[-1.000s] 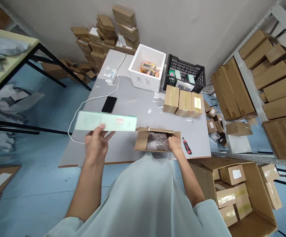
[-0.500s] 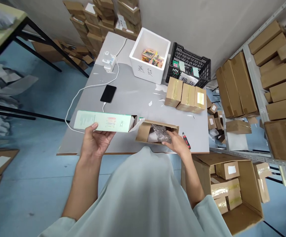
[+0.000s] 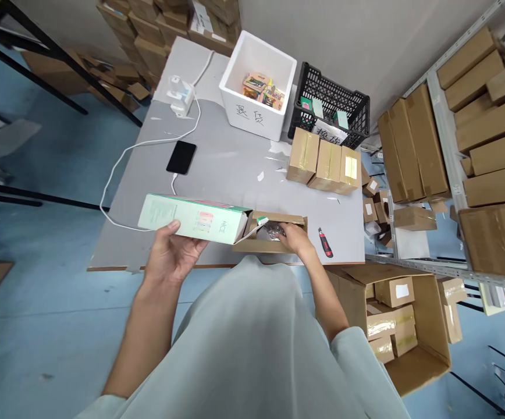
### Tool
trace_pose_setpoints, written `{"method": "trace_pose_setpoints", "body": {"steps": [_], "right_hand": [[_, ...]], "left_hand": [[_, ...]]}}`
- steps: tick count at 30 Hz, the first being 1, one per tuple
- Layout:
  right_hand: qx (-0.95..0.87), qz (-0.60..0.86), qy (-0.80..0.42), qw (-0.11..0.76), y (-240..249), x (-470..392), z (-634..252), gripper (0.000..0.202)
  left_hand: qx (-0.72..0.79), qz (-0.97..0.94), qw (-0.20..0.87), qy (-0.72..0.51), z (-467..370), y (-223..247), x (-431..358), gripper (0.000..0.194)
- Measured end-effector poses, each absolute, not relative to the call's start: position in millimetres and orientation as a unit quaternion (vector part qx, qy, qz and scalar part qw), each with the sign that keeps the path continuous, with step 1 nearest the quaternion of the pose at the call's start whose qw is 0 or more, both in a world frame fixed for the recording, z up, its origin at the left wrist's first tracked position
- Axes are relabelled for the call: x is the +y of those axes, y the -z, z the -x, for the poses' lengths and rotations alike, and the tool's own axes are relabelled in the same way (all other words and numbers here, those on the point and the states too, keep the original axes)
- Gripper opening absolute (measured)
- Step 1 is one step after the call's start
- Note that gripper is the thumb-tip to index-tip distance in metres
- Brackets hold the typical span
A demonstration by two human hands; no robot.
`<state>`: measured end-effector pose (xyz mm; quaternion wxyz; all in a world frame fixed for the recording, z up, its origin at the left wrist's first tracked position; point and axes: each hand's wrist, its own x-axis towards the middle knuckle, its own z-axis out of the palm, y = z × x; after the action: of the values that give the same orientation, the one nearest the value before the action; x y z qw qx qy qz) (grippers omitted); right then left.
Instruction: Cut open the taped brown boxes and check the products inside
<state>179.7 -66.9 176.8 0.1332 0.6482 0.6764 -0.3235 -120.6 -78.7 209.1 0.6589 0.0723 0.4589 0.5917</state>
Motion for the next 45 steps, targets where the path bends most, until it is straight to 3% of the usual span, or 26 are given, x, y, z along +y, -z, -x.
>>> {"method": "trace_pose_setpoints", "body": {"steps": [5,7,11,14,17,24,38,45], "right_hand": [[0.637,-0.687,0.319,0.144,-202,-109,-201,0.047],[0.652,-0.669,0.357,0.027,-209,-119,-197,0.046],[0.659,-0.567,0.365,-0.334,-227,-130,-171,0.047],[0.667,-0.526,0.302,-0.433,-242,-130,-151,0.057],[0.656,-0.548,0.271,-0.442,-252,-128,-141,0.065],[0.632,-0.576,0.176,-0.488,-257,-126,-143,0.038],[0.666,-0.637,0.11,-0.373,-261,-140,-154,0.044],[0.637,-0.604,0.138,-0.459,-274,-146,-159,0.038]], "left_hand": [[0.453,-0.091,0.658,-0.594,123,-209,-85,0.062],[0.447,-0.095,0.665,-0.59,121,-210,-85,0.065],[0.432,-0.097,0.685,-0.578,113,-214,-84,0.071],[0.424,-0.095,0.699,-0.568,106,-219,-85,0.073],[0.41,-0.117,0.708,-0.563,100,-226,-85,0.079],[0.389,-0.152,0.719,-0.556,85,-239,-85,0.08],[0.442,-0.175,0.69,-0.546,77,-238,-91,0.086],[0.448,-0.225,0.67,-0.548,77,-258,-96,0.084]]}}
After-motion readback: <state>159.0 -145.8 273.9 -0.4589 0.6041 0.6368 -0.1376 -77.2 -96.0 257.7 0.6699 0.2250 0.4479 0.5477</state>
